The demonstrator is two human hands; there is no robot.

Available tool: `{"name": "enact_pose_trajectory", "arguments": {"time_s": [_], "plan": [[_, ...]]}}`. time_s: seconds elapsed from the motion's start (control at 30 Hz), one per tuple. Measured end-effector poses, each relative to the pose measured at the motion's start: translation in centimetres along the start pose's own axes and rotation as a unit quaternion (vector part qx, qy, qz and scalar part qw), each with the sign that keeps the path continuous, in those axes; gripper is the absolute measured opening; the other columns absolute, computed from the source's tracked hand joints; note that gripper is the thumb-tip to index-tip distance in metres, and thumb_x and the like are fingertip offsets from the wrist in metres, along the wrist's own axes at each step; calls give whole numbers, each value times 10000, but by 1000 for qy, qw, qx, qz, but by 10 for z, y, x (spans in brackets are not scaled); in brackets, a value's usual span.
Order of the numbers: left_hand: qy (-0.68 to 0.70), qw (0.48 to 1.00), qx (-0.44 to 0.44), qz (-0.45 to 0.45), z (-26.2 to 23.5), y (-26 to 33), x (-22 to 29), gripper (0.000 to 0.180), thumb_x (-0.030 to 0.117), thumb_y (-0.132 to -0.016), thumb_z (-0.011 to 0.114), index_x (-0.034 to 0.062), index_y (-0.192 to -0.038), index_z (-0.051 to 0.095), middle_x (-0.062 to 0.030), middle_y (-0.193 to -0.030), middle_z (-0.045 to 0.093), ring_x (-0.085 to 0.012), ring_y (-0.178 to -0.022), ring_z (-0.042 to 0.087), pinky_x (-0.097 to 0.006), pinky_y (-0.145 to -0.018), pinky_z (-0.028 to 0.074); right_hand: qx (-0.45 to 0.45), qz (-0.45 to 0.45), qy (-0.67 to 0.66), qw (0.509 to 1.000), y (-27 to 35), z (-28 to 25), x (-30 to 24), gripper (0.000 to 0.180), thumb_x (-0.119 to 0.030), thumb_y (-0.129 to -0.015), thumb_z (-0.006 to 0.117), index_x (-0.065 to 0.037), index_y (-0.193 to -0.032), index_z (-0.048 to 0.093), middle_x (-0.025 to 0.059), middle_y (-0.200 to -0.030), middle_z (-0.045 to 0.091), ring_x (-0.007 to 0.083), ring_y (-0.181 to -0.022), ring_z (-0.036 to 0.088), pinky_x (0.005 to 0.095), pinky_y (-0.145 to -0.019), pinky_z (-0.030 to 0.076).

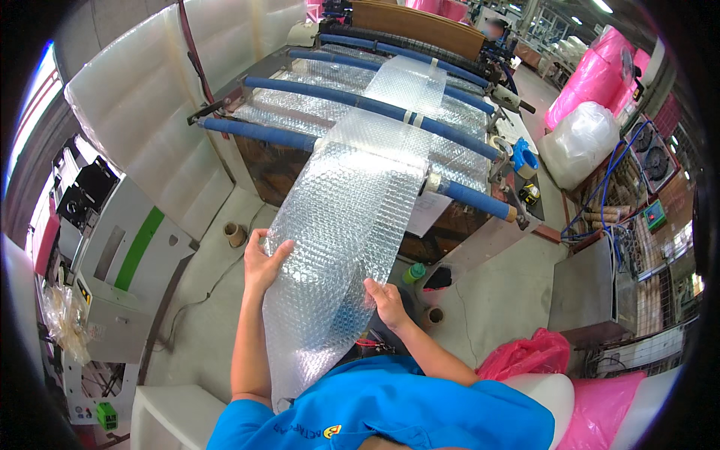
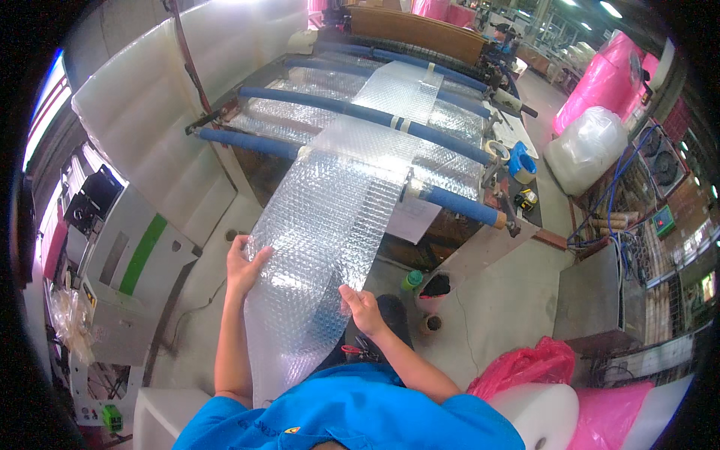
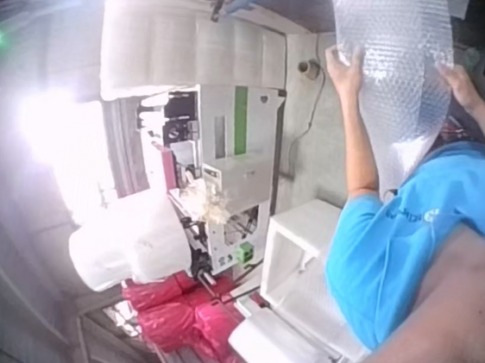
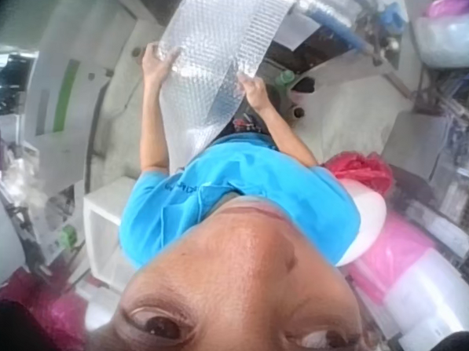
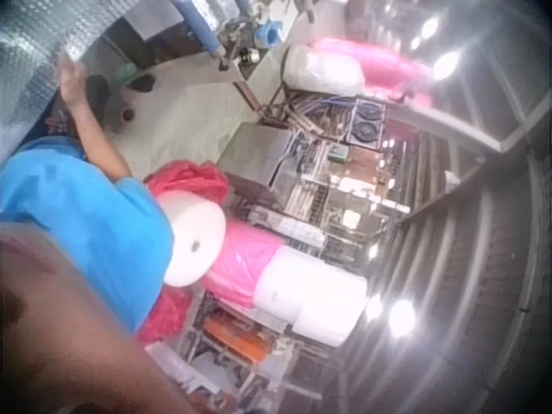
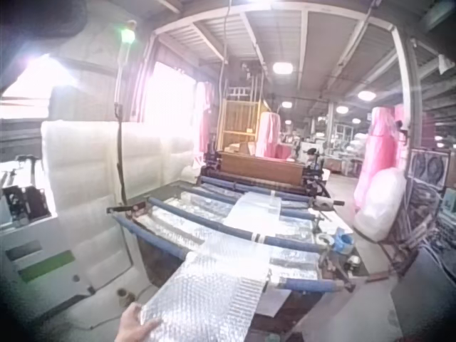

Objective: The person stands at a workstation and pulls a sheet of bubble wrap from a roll mounted on a blue frame. They smooth the material with both hands and guide it over the rollers.

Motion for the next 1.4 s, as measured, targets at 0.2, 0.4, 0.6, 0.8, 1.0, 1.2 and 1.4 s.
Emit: {"name": "enact_pose_trajectory", "arguments": {"time_s": [0.2,0.4,0.6,0.8,1.0,1.2,1.4], "plan": [[-157,987,32,-6,29,-11,-91,385,399,-717,595,57,-866,498,-114,-781,587,-238,-729,567,-341,-643,423,82,-36,85,992,-41,-21,77,413,-374,-843,444,-49,-595,503,-11,-556,451,80,-535,412,238,-538,351],[-229,970,43,-68,62,-28,-115,437,466,-736,532,72,-911,461,-145,-808,583,-335,-777,549,-411,-671,413,92,-27,161,982,-83,-52,97,438,-409,-839,432,-9,-687,523,-5,-606,467,86,-586,421,261,-554,353],[-242,966,49,-71,62,-21,-111,428,452,-754,515,54,-900,457,-149,-798,578,-332,-774,545,-413,-663,408,123,-41,108,986,-72,-39,98,438,-425,-831,444,-9,-735,543,-17,-618,468,72,-595,418,241,-553,351],[-124,983,133,-20,61,-25,-120,338,358,-750,574,60,-882,485,-81,-661,563,-198,-599,534,-319,-563,409,110,-12,102,989,-70,-39,99,443,-447,-821,451,-23,-729,543,-27,-608,460,62,-577,411,227,-535,346],[-66,987,135,-57,58,-17,-110,272,298,-763,586,51,-831,497,-32,-604,522,-100,-533,473,-255,-512,384,101,-7,78,992,-64,-37,94,424,-437,-821,457,-34,-731,551,-27,-601,454,65,-560,408,224,-529,343],[-29,999,39,15,48,-20,-123,322,229,-655,703,20,-811,514,-24,-665,552,-109,-606,503,-253,-570,416,143,-55,88,984,-63,-33,88,430,-409,-822,467,-32,-617,500,-12,-563,443,82,-541,412,248,-515,341],[-19,996,-54,-74,46,-22,-115,416,231,-577,755,3,-859,550,-61,-758,594,-126,-678,540,-261,-628,434,133,-34,95,986,-62,-31,86,431,-411,-823,464,-29,-627,498,-13,-570,447,80,-556,407,251,-523,343]]}}
Point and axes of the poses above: each hand's wrist, its own y-axis away from the middle knuckle, its own z-axis out of the palm, x = y × z, the point moved 2 cm from there along -y, towards the middle knuckle
